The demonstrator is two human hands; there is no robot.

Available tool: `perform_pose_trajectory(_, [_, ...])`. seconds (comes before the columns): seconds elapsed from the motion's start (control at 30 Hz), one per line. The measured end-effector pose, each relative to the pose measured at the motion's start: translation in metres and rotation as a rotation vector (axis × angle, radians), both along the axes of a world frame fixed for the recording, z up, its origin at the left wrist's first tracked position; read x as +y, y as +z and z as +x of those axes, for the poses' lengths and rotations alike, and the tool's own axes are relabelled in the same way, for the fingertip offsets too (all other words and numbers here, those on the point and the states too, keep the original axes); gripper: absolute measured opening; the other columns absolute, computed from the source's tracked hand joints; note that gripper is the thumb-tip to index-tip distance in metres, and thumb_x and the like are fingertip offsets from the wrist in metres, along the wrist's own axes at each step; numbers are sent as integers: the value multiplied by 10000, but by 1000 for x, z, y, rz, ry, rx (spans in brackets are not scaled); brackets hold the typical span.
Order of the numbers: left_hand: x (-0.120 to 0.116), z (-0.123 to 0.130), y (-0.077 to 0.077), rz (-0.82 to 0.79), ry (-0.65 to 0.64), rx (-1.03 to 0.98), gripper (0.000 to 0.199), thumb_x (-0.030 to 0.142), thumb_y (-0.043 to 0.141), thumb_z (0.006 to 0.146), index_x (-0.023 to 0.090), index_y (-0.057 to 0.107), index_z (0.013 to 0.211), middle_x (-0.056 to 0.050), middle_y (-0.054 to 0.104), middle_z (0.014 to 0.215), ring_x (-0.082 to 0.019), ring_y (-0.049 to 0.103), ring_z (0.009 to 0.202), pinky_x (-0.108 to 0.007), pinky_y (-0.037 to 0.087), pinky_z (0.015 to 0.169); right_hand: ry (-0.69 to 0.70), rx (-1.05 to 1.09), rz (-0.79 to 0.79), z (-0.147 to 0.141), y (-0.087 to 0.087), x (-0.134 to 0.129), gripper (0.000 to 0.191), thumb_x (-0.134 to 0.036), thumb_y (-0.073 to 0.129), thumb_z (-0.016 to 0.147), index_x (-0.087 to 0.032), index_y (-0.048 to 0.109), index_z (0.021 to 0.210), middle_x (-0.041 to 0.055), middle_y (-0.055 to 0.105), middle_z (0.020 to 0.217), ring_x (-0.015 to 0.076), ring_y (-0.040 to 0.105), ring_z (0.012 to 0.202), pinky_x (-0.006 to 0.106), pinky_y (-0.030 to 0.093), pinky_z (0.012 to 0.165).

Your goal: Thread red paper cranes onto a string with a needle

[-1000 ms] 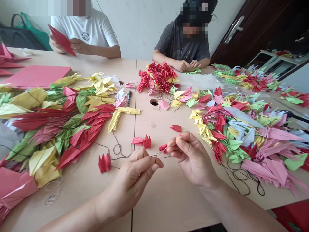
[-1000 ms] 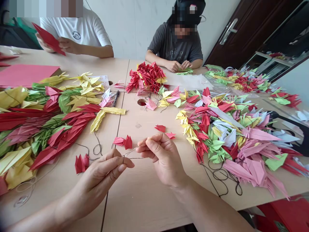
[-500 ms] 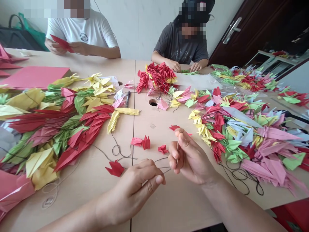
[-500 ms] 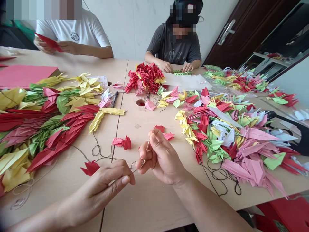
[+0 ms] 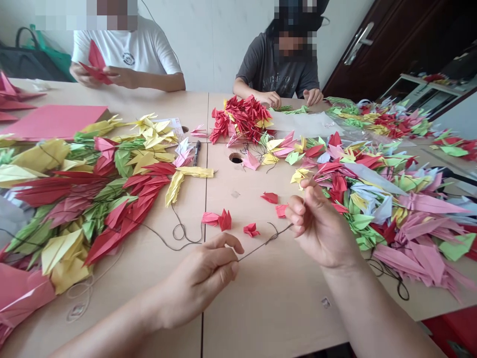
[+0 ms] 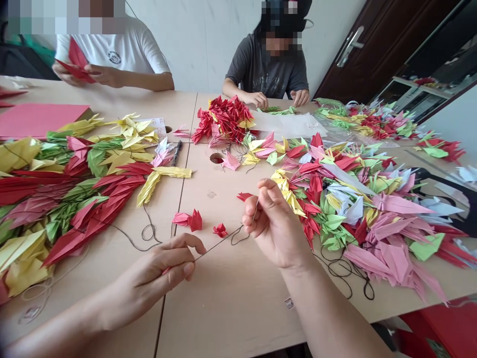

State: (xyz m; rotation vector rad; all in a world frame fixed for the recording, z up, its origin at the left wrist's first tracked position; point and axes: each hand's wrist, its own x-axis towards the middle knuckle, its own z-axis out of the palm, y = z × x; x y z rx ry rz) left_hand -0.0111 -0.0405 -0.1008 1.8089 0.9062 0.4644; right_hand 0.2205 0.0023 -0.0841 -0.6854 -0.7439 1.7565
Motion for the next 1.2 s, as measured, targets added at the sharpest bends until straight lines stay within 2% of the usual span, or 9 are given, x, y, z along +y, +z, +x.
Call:
perform_pose_trajectory(0.13, [4,-2,-2,-14,-68,107,267,183,360,929,194,440,675,-4,516,778,-123,472,679,-244,396,656,-114,-9,29,15,4,8,308,-286,828,714,-284,558,862,-123,588,594,35,610,530,62,482,446])
perform_pose_trajectory(0.3, [3,-9,-5,83,-154,270,245,114,405,853,203,364,629,23,449,666,-123,431,621,-248,350,608,-274,-4,-26,28,11,12,210,-259,796,747,-295,594,796,-115,523,571,39,554,477,84,467,401])
perform_pose_trajectory(0.43, [1,-13,-2,131,-175,328,253,151,433,869,200,424,620,17,491,660,-122,455,603,-243,349,580,-278,-1,-1,32,17,10,189,-235,775,767,-306,604,806,-118,526,582,30,538,497,62,464,426])
perform_pose_trajectory(0.53, [1,-11,-4,169,-22,280,157,318,496,911,214,592,842,-22,611,846,-145,549,700,-250,405,628,-219,-69,48,29,19,6,222,-244,806,726,-326,633,841,-109,557,602,46,558,520,86,476,437])
perform_pose_trajectory(0.6, [5,-7,-8,243,224,289,233,414,514,910,231,585,1035,-49,629,968,-179,585,799,-274,430,675,-120,-117,74,23,17,2,259,-245,842,679,-311,667,859,-89,602,629,62,595,552,113,503,463])
perform_pose_trajectory(0.7, [17,1,-17,325,500,418,268,433,519,903,252,563,1097,-39,618,963,-214,583,843,-306,417,687,80,-140,87,10,10,-5,175,-261,832,710,-244,704,829,-42,666,665,83,648,592,153,545,518])
perform_pose_trajectory(0.83, [31,10,-23,274,474,459,149,339,552,869,228,648,895,-27,601,931,-202,574,785,-304,393,656,280,-120,90,-6,-3,-11,140,-278,773,795,-182,680,834,-7,702,713,95,686,643,173,567,560])
perform_pose_trajectory(1.03, [37,13,11,209,537,169,210,371,569,880,221,687,793,-12,601,843,-147,513,689,-275,391,637,346,-202,174,-12,-12,-16,145,-325,639,914,-192,581,912,-5,721,747,101,696,635,181,555,550])
perform_pose_trajectory(1.2, [37,21,45,-218,604,-416,184,371,672,837,196,626,802,3,614,780,-117,517,681,-216,449,606,379,-189,185,-17,-13,-19,169,-327,656,895,-170,593,906,-12,692,666,70,625,502,138,481,435])
